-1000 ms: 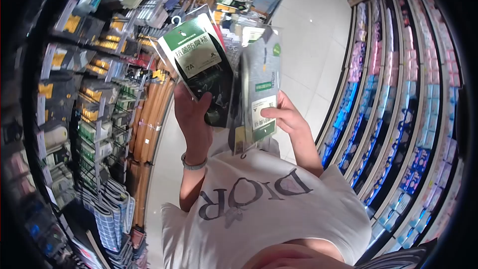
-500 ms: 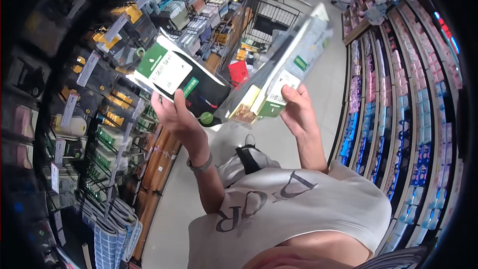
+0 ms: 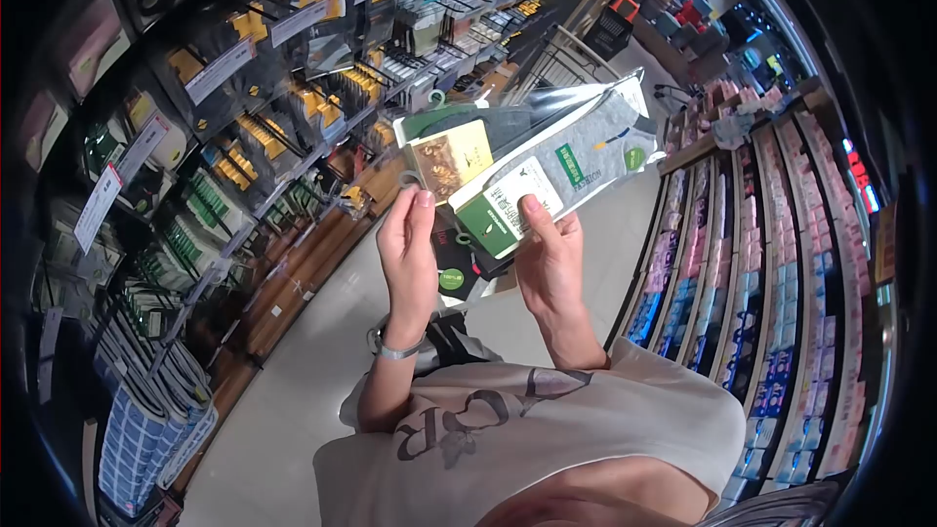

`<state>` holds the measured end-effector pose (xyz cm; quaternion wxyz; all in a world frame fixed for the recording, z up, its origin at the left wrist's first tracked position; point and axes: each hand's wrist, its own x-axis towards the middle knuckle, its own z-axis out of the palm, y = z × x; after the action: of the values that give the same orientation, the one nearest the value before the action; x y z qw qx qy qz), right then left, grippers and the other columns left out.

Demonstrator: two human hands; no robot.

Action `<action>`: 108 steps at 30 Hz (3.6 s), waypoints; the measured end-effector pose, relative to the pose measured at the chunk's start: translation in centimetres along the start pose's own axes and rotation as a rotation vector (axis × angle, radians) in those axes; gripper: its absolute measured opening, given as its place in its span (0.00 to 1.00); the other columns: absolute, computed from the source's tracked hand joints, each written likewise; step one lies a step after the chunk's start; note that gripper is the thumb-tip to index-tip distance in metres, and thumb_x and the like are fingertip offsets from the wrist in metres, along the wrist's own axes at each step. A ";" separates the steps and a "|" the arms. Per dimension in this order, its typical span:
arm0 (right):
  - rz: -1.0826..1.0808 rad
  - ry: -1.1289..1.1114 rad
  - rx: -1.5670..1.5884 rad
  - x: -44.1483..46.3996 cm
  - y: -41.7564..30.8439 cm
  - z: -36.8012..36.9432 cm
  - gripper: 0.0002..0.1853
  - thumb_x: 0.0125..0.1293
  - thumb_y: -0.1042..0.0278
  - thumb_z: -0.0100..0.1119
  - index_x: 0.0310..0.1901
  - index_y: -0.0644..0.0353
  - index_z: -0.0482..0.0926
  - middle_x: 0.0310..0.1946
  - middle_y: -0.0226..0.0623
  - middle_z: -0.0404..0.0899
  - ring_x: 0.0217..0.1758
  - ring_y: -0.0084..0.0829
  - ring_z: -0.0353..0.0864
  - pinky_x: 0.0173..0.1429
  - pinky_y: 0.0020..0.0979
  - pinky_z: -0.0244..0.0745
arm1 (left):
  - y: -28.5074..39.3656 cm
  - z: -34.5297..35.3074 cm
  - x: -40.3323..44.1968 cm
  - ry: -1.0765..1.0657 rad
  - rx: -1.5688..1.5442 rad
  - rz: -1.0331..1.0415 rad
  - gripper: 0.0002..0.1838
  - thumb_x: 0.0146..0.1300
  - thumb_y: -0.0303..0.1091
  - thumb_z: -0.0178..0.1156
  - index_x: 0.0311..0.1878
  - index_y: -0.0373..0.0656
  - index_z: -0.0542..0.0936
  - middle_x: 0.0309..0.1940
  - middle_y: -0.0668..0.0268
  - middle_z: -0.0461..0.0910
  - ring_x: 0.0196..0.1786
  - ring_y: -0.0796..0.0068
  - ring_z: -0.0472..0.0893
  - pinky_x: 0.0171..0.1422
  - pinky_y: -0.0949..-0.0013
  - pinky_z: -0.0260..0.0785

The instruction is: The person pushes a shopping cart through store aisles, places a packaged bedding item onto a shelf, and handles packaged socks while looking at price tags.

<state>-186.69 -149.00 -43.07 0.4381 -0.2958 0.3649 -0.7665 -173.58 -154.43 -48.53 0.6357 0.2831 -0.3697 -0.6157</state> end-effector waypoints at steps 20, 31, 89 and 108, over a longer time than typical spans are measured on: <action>-0.762 -0.345 -0.224 -1.0 0.6 -2.3 0.14 0.71 0.73 0.63 0.57 0.57 0.79 0.59 0.44 0.83 0.65 0.39 0.81 0.72 0.43 0.73 | 4.2 -6.3 0.7 -0.060 -0.019 0.051 0.27 0.81 0.45 0.49 0.69 0.31 0.74 0.67 0.58 0.76 0.73 0.69 0.69 0.81 0.66 0.50; -1.112 -0.820 -1.324 -1.7 -1.5 -0.1 0.09 0.65 0.65 0.61 0.41 0.54 0.90 0.47 0.37 0.91 0.60 0.42 0.86 0.63 0.41 0.73 | 4.5 -6.6 -0.4 -0.069 -0.299 -0.138 0.18 0.77 0.35 0.58 0.62 0.33 0.79 0.54 0.67 0.83 0.56 0.81 0.78 0.65 0.75 0.66; 0.143 -0.074 -0.720 17.2 6.6 -20.3 0.41 0.71 0.48 0.64 0.73 0.70 0.61 0.60 0.49 0.77 0.63 0.34 0.78 0.65 0.37 0.76 | -1.8 -4.8 -0.1 -0.645 -1.085 -0.632 0.47 0.58 0.86 0.50 0.42 0.41 0.73 0.57 0.51 0.69 0.53 0.61 0.71 0.55 0.60 0.67; 0.209 -0.468 -0.425 2.0 3.1 3.9 0.09 0.71 0.71 0.63 0.49 0.64 0.83 0.39 0.28 0.87 0.35 0.13 0.81 0.36 0.19 0.72 | 4.9 -7.0 -1.8 -0.504 -0.387 -0.412 0.42 0.78 0.65 0.42 0.79 0.37 0.60 0.73 0.58 0.69 0.69 0.64 0.75 0.72 0.52 0.70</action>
<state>-183.16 -153.07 -43.15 0.5147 -0.5094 0.4346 -0.5355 -164.99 -152.93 -48.66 0.4293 0.0658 -0.3268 -0.8394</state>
